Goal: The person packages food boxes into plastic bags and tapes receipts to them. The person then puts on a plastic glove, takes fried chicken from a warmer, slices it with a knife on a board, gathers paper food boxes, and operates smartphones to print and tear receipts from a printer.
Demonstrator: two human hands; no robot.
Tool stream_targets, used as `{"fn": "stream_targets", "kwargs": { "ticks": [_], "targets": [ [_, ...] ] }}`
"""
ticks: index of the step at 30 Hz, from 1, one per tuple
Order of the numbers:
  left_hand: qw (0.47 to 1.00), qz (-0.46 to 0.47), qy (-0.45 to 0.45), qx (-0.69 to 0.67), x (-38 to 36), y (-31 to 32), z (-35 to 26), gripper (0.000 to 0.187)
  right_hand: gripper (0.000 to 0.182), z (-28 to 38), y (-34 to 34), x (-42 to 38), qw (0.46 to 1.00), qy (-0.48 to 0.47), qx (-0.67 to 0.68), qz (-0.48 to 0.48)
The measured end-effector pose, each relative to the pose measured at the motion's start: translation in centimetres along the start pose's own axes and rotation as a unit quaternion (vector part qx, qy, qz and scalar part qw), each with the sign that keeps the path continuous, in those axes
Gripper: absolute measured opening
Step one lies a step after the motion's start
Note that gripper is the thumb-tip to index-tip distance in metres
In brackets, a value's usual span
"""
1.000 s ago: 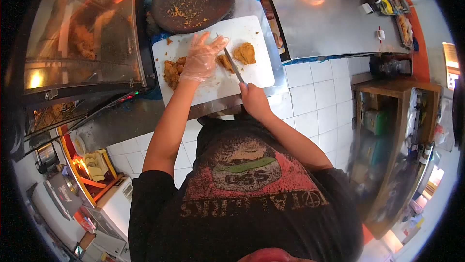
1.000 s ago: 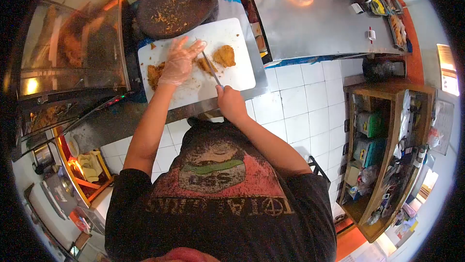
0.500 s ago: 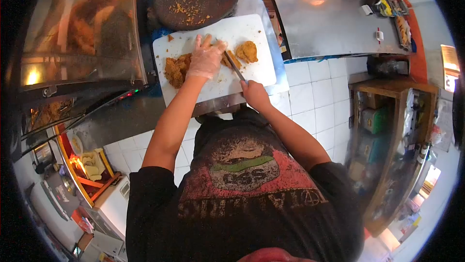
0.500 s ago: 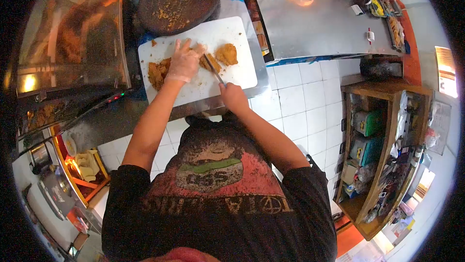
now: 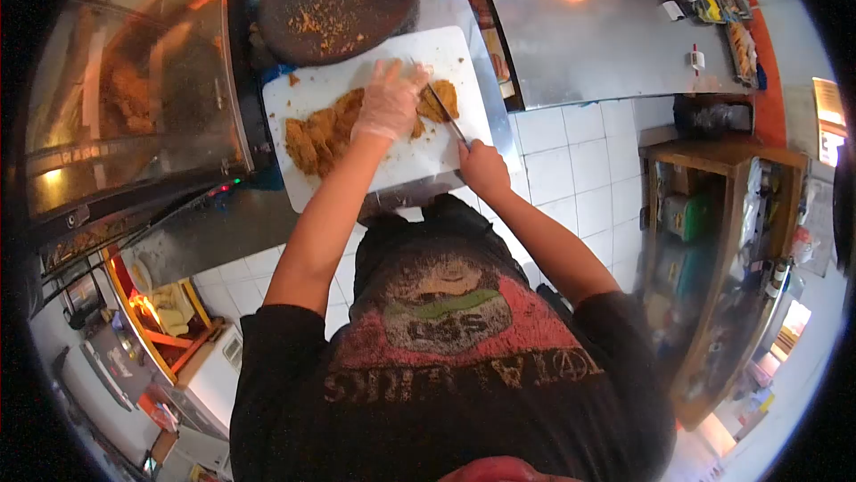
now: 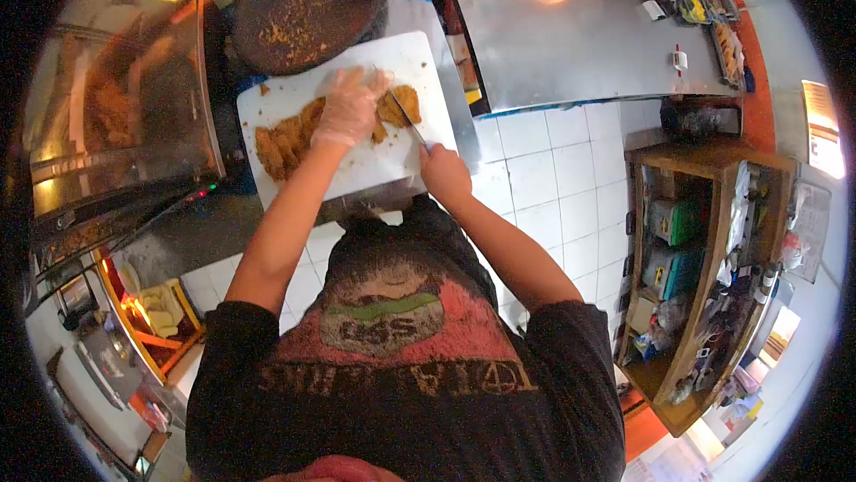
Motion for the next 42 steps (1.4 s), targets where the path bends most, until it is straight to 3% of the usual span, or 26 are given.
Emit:
{"fn": "stream_targets", "kwargs": {
  "ticks": [5, 7, 8, 10, 13, 16, 19, 23, 24, 26, 27, 29, 31, 35, 36, 38, 41, 42],
  "targets": [
    [0.997, 0.055, -0.022, 0.058, 0.7, 1.4, -0.1, 0.052, 0.049, -0.1, -0.5, 1.1, 0.999, -0.015, 0.029, 0.031],
    [0.998, -0.030, -0.050, -0.004, 1.3, -0.4, 0.5, 0.054, 0.049, 1.3, -1.7, 1.1, 0.997, -0.039, 0.064, 0.036],
    [0.998, -0.030, -0.052, -0.002, 1.5, -0.5, 0.7, 0.054, 0.049, 1.7, -2.3, 0.8, 0.996, -0.041, 0.065, 0.037],
    [0.995, -0.084, -0.023, -0.040, 1.7, -3.2, 0.1, 0.056, 0.048, 1.9, -3.7, 0.1, 0.996, -0.025, 0.080, 0.012],
    [1.000, -0.022, 0.008, -0.008, 2.1, -1.7, -0.9, 0.056, 0.046, 0.2, -3.3, 0.3, 0.997, -0.015, 0.078, 0.009],
    [1.000, 0.015, -0.021, -0.004, 1.8, 1.2, -1.2, 0.055, 0.045, -1.1, -1.6, 1.2, 0.999, -0.006, 0.044, 0.024],
    [0.999, -0.024, -0.018, 0.037, 1.3, 0.6, -1.6, 0.049, 0.046, -1.1, -1.0, 1.2, 1.000, -0.004, 0.026, 0.012],
    [0.998, 0.016, -0.005, 0.068, 1.9, 2.0, -1.6, 0.048, 0.048, -3.2, 0.8, 3.4, 0.996, -0.082, 0.033, 0.000],
    [0.999, 0.025, -0.027, 0.037, 2.1, 2.1, -1.4, 0.048, 0.048, -3.3, 0.1, 3.8, 0.996, -0.085, 0.033, -0.003],
    [0.998, 0.029, -0.052, 0.011, 2.0, 2.1, -0.9, 0.047, 0.049, -4.0, 0.4, 4.5, 0.983, -0.056, 0.140, 0.106],
    [0.974, -0.044, -0.127, -0.184, 1.0, 0.5, 0.0, 0.052, 0.050, -3.7, 0.0, 4.3, 0.973, -0.046, 0.174, 0.143],
    [0.903, -0.117, -0.192, -0.365, -1.3, -1.7, 1.1, 0.057, 0.051, -2.8, -2.2, 2.2, 0.952, 0.070, 0.246, 0.169],
    [0.936, -0.209, -0.225, -0.172, -5.1, -5.4, 1.3, 0.058, 0.052, -3.3, -3.0, 2.6, 0.964, 0.031, 0.228, 0.135],
    [0.928, -0.176, -0.258, -0.204, -10.6, -2.5, -0.7, 0.060, 0.054, -3.1, -6.3, 3.6, 0.985, -0.080, 0.148, 0.033],
    [0.854, -0.126, -0.348, -0.364, -12.0, 2.6, -1.2, 0.061, 0.054, -3.1, -6.6, 3.6, 0.990, -0.069, 0.120, 0.041],
    [0.744, -0.080, -0.424, -0.509, -12.8, 9.9, -3.3, 0.064, 0.054, -3.4, -6.1, 3.7, 0.992, -0.063, 0.091, 0.059],
    [0.795, -0.068, -0.466, -0.382, -11.0, 11.0, -4.5, 0.076, 0.054, -4.4, -4.3, 3.7, 0.991, -0.084, 0.069, 0.076],
    [0.810, -0.042, -0.472, -0.346, -9.6, 7.9, -4.7, 0.078, 0.054, -4.8, -4.0, 3.4, 0.990, -0.057, 0.096, 0.085]
  ]
}}
Point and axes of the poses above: each hand's wrist, its own x-axis towards the middle knuckle, its own y-axis out of the palm, z = x × y, the point moved 8 cm from there along x, towards the middle knuckle, and after that the axes turned 13 degrees about x, right-handed, at the moved point
